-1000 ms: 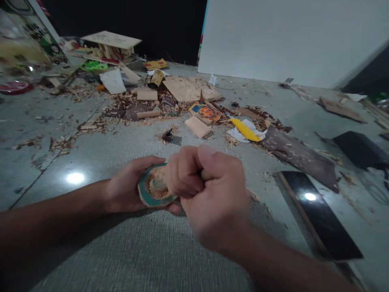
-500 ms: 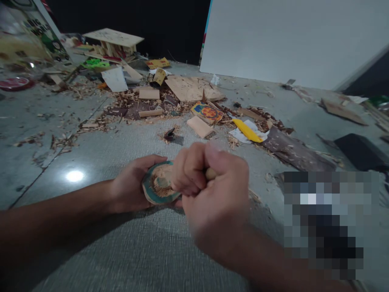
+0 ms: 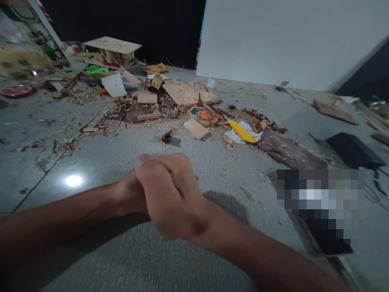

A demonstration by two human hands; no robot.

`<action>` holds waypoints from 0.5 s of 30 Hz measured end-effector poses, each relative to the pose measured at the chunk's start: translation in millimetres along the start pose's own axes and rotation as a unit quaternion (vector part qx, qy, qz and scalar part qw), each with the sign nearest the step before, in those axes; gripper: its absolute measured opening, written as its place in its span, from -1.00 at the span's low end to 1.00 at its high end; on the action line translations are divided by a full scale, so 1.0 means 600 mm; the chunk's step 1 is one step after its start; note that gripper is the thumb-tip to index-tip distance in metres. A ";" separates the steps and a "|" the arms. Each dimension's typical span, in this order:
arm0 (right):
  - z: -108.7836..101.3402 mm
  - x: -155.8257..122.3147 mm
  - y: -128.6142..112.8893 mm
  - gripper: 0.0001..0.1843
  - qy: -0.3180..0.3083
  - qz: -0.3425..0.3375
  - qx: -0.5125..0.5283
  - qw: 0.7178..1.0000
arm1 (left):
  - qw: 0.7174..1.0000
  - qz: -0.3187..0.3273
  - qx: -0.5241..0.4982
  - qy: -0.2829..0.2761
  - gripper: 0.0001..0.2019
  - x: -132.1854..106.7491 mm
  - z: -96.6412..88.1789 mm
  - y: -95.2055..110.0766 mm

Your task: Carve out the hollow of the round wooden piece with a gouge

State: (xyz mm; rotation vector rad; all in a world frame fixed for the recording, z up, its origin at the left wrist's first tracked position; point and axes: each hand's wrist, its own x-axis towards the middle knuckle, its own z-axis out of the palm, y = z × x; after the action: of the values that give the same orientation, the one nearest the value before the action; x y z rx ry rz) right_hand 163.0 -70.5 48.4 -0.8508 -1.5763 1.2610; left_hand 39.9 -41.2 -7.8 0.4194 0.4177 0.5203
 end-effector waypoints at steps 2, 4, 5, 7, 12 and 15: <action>-0.009 0.007 -0.008 -0.53 0.011 -0.016 -0.011 1.000 | 1.000 0.007 0.011 0.019 -0.65 0.001 0.001 0.001; -0.025 0.016 -0.019 -0.51 0.042 -0.019 0.022 0.999 | 0.999 -0.001 0.010 0.036 -0.62 0.005 0.000 0.003; -0.035 0.020 -0.025 -0.49 0.051 -0.020 0.051 0.997 | 0.999 -0.009 0.007 0.043 -0.61 0.007 -0.001 0.004; -0.053 0.028 -0.034 -0.44 0.036 -0.016 0.120 0.992 | 0.998 -0.024 -0.005 0.051 -0.59 0.009 -0.001 0.007; -0.064 0.028 -0.028 -0.39 0.010 0.027 0.209 0.978 | 0.999 -0.027 -0.026 0.006 -0.58 0.007 -0.003 0.013; -0.058 0.023 -0.020 -0.39 0.000 0.027 0.217 0.976 | 0.999 -0.022 -0.025 -0.024 -0.60 0.005 -0.008 0.014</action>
State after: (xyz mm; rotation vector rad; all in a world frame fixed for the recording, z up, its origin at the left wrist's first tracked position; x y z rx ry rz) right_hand 191.2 -48.9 65.5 -0.6129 -1.2151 1.5681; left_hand 36.7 -31.4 -8.3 0.3733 0.3663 0.4764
